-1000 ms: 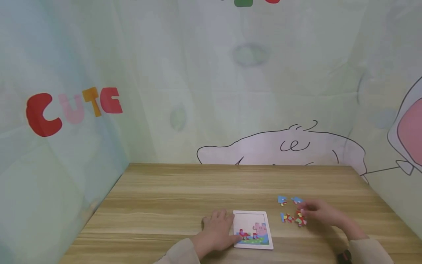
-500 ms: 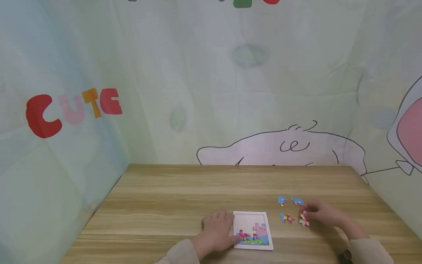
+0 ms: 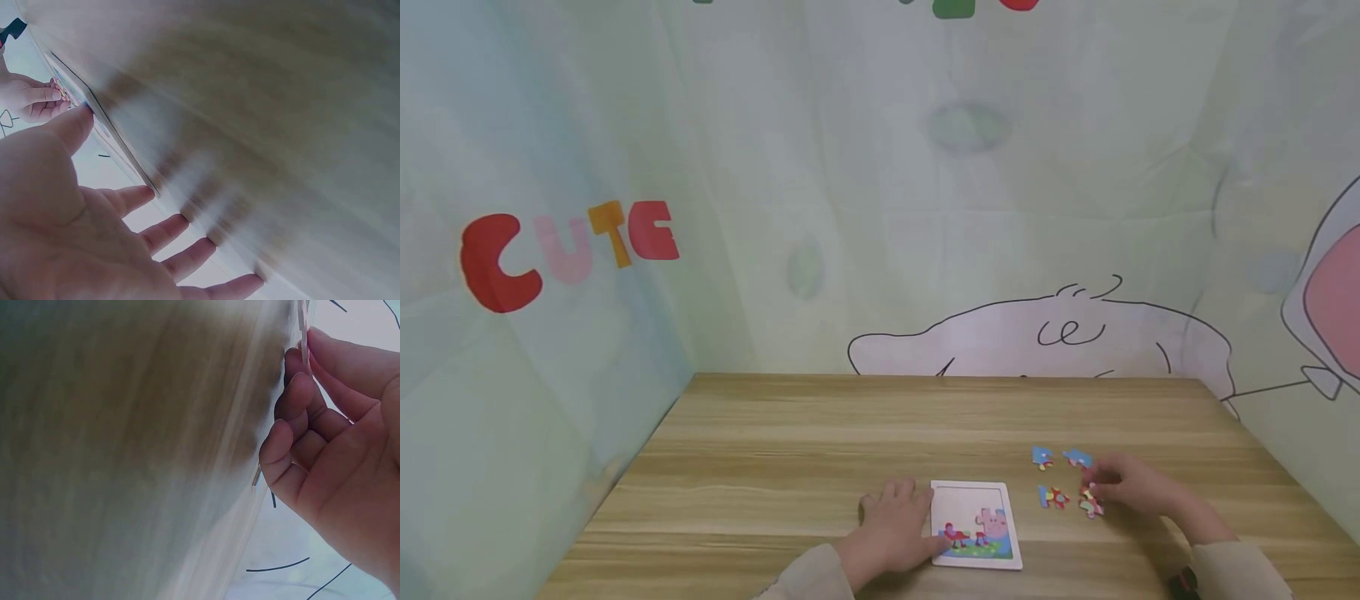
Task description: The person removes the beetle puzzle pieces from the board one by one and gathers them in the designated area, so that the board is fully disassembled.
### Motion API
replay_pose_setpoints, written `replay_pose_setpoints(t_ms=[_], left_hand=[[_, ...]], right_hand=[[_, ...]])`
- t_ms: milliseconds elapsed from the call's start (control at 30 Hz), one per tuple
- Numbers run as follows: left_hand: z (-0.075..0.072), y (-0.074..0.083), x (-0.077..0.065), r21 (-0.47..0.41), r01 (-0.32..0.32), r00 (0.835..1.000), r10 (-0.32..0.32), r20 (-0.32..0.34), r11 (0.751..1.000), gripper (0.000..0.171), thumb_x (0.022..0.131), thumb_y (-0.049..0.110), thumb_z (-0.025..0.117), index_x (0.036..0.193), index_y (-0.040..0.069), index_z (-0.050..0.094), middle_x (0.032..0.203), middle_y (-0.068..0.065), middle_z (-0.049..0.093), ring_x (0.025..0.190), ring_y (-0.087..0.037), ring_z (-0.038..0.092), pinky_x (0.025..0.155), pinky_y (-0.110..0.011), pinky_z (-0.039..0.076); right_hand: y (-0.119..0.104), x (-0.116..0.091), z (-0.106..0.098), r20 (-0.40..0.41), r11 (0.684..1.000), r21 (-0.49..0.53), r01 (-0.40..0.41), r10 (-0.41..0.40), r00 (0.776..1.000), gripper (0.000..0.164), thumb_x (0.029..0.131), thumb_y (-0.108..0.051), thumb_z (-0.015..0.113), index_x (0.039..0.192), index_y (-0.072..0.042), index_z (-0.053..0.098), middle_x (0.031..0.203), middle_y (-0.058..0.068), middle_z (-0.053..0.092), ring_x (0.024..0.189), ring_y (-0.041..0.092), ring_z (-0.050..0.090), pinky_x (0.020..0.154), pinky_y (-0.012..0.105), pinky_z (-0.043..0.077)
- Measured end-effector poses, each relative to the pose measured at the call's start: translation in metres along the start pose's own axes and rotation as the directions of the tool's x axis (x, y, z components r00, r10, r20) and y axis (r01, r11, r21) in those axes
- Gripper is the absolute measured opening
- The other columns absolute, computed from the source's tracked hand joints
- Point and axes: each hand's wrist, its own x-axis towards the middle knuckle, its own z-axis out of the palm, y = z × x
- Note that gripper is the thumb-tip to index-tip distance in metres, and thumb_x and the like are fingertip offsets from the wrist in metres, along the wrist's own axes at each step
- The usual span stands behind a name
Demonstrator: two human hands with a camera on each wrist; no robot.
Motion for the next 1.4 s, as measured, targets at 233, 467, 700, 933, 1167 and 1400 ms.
replay_pose_setpoints(t_ms=[233,467,700,933,1167,1400], left_hand=[[0.0,0.0,0.0,0.008,-0.004,1.0,0.004,0.002,1.0,0.078,0.081,0.065,0.06,0.139,0.014,0.05,0.13,-0.01,0.049,0.116,-0.029,0.044,0.083,-0.061,0.041],[0.001,0.0,0.001,0.005,-0.004,1.0,0.004,-0.002,1.0,0.077,0.081,0.065,0.061,0.138,0.013,0.05,0.129,-0.011,0.049,0.115,-0.029,0.045,0.082,-0.062,0.041],[0.002,-0.001,0.001,-0.009,-0.007,1.0,0.007,-0.006,1.0,0.077,0.081,0.064,0.061,0.138,0.013,0.05,0.129,-0.011,0.049,0.115,-0.029,0.044,0.083,-0.062,0.04],[0.002,-0.001,0.0,-0.009,-0.001,1.0,0.001,-0.004,1.0,0.077,0.081,0.064,0.061,0.138,0.014,0.05,0.13,-0.011,0.049,0.115,-0.03,0.045,0.084,-0.061,0.04],[-0.001,0.0,0.0,-0.022,0.004,1.0,-0.004,0.013,1.0,0.077,0.082,0.064,0.06,0.139,0.014,0.05,0.133,-0.012,0.048,0.119,-0.032,0.044,0.087,-0.064,0.039],[0.0,-0.001,0.0,-0.035,0.003,1.0,-0.003,0.016,0.999,0.077,0.082,0.064,0.06,0.139,0.014,0.05,0.133,-0.012,0.048,0.12,-0.032,0.043,0.088,-0.064,0.039]], right_hand=[[0.003,0.0,0.0,-0.004,1.0,-0.013,0.008,-0.008,1.0,0.012,0.089,-0.007,0.063,0.095,0.004,0.064,0.092,0.008,0.07,0.079,-0.004,0.053,0.069,0.022,0.045],[0.005,0.001,0.0,-0.005,1.0,-0.021,-0.001,0.001,1.0,0.015,0.088,-0.007,0.064,0.097,0.005,0.064,0.095,0.011,0.07,0.083,-0.004,0.055,0.072,0.023,0.048],[0.004,0.002,-0.001,-0.019,0.998,-0.048,-0.039,0.038,0.999,0.017,0.089,-0.01,0.064,0.099,0.003,0.066,0.096,0.008,0.069,0.085,0.0,0.057,0.074,0.024,0.048],[-0.007,0.001,-0.004,-0.026,0.999,0.006,-0.053,0.054,0.998,0.02,0.089,-0.01,0.063,0.101,0.006,0.063,0.092,0.007,0.066,0.079,0.004,0.056,0.068,0.024,0.047],[-0.029,0.005,-0.003,-0.058,0.997,-0.054,-0.054,0.051,0.997,0.022,0.089,-0.014,0.066,0.105,0.002,0.064,0.089,0.003,0.063,0.076,0.006,0.056,0.064,0.025,0.047],[-0.05,0.012,0.006,-0.009,1.0,-0.026,0.007,-0.007,1.0,0.027,0.09,-0.014,0.065,0.11,0.003,0.063,0.089,0.003,0.062,0.072,0.006,0.056,0.06,0.024,0.048]])
